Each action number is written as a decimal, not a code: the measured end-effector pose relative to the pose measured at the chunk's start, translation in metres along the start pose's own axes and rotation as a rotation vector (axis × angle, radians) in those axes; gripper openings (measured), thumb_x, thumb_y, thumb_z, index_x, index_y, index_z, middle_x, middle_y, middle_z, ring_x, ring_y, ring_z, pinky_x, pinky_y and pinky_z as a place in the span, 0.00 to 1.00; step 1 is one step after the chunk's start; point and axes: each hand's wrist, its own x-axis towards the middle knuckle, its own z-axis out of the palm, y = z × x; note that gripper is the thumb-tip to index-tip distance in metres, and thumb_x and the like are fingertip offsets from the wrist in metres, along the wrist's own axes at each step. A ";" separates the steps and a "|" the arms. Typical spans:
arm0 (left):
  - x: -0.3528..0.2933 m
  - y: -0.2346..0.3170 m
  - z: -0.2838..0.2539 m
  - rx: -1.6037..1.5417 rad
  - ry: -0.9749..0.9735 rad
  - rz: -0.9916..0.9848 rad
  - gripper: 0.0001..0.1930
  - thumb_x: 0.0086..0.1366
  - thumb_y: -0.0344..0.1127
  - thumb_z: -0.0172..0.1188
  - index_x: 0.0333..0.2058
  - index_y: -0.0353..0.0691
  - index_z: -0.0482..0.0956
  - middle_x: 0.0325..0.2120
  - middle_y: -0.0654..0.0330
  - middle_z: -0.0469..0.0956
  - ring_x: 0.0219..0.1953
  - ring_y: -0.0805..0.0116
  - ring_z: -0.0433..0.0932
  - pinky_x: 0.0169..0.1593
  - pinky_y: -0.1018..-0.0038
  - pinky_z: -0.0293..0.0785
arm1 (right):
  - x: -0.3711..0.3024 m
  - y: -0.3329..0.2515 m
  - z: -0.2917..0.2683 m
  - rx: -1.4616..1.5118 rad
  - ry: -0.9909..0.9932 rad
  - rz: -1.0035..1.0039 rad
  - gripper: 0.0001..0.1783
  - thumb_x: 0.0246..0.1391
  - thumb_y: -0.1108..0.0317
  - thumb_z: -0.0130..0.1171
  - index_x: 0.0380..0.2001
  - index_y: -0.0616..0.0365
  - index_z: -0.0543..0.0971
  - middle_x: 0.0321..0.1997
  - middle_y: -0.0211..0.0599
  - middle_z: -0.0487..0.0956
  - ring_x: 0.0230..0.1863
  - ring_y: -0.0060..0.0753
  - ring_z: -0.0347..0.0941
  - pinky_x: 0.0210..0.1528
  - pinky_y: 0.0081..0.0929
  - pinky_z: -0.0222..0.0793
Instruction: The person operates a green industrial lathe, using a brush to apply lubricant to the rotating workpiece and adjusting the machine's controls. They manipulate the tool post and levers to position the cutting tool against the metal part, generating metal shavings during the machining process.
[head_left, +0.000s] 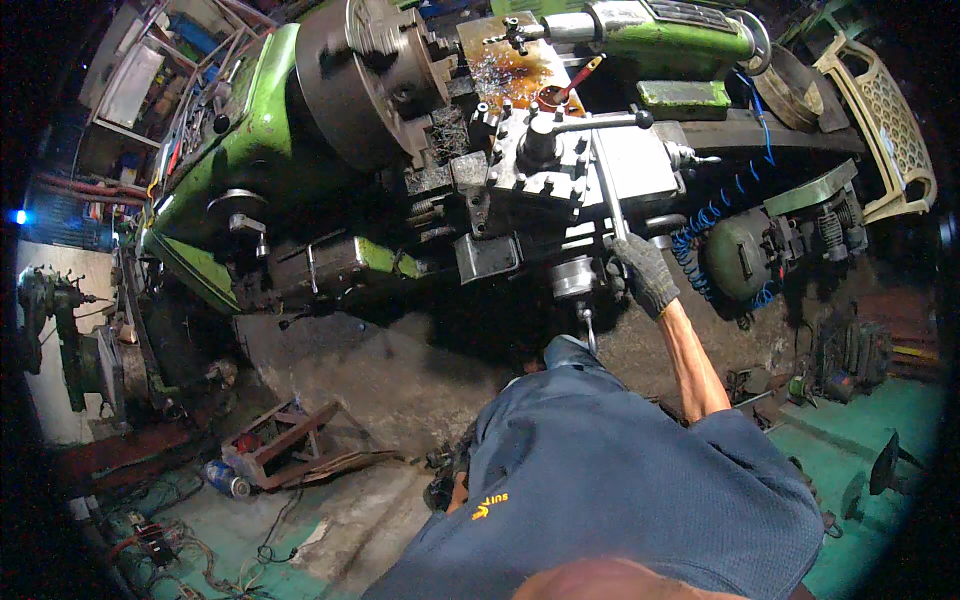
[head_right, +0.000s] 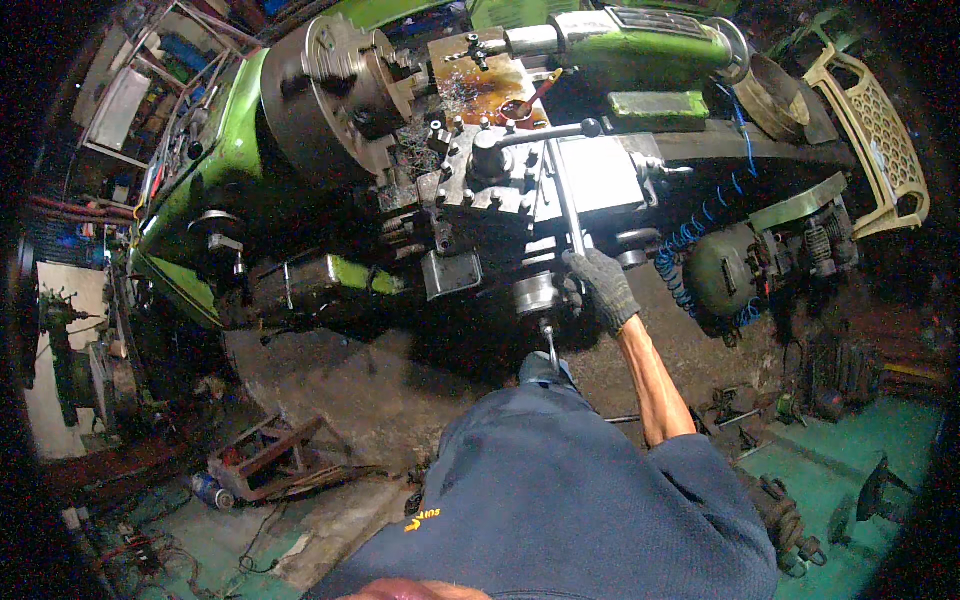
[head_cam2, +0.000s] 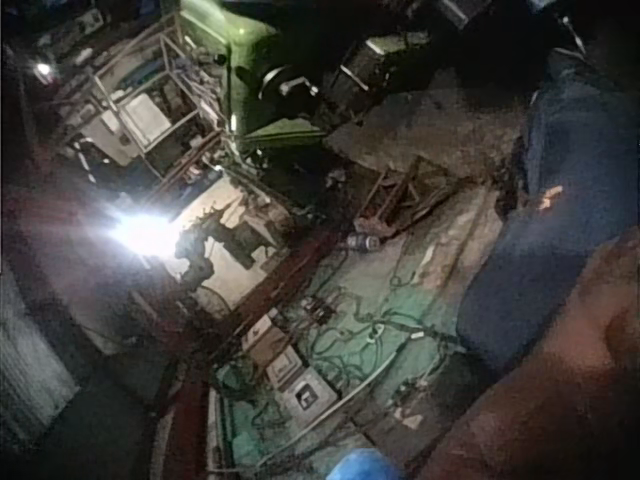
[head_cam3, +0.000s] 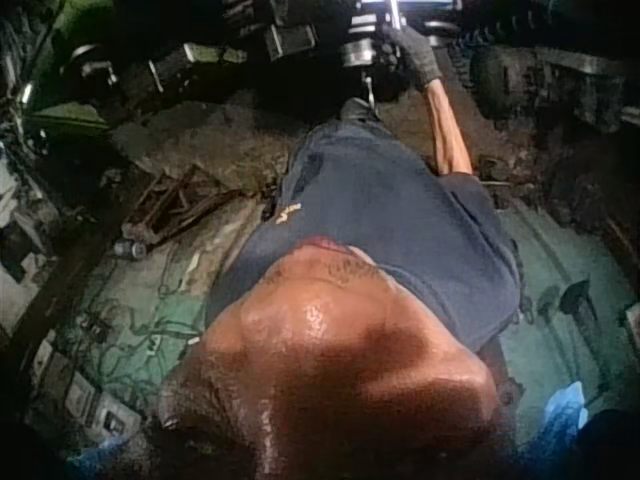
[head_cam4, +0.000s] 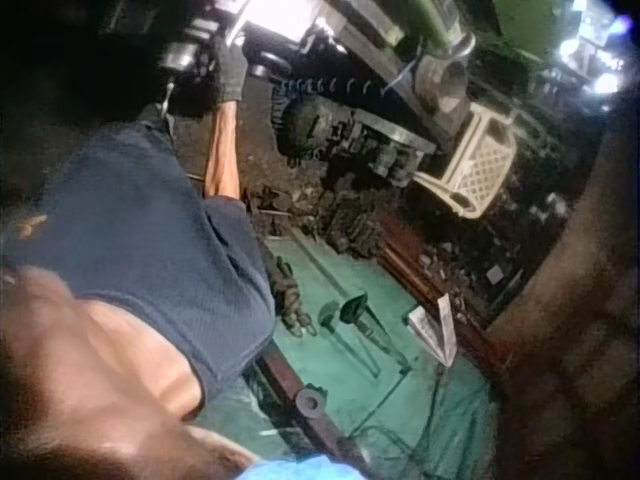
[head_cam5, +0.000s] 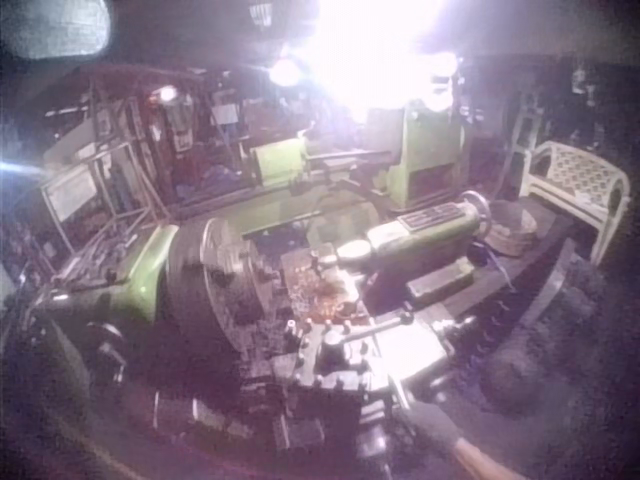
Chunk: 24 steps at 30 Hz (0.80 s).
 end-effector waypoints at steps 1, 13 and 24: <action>0.004 -0.003 0.002 0.012 0.003 0.018 0.19 0.59 0.44 0.61 0.46 0.40 0.82 0.41 0.49 0.83 0.45 0.49 0.80 0.50 0.59 0.74 | -0.003 0.001 0.000 0.008 0.010 0.004 0.12 0.62 0.57 0.62 0.35 0.53 0.74 0.20 0.29 0.74 0.15 0.19 0.67 0.15 0.21 0.63; 0.054 0.040 -0.084 -0.401 0.305 0.031 0.17 0.56 0.48 0.65 0.37 0.41 0.84 0.38 0.51 0.83 0.43 0.54 0.81 0.46 0.58 0.74 | -0.018 0.037 -0.012 -0.005 0.040 -0.027 0.18 0.65 0.54 0.57 0.47 0.57 0.77 0.23 0.25 0.74 0.17 0.17 0.65 0.17 0.18 0.63; -0.003 0.034 -0.032 0.058 0.031 0.017 0.18 0.64 0.45 0.51 0.43 0.42 0.84 0.48 0.49 0.81 0.49 0.52 0.80 0.51 0.59 0.73 | -0.021 0.039 -0.004 0.148 0.017 -0.014 0.13 0.66 0.58 0.55 0.43 0.56 0.77 0.25 0.27 0.75 0.17 0.16 0.65 0.17 0.18 0.64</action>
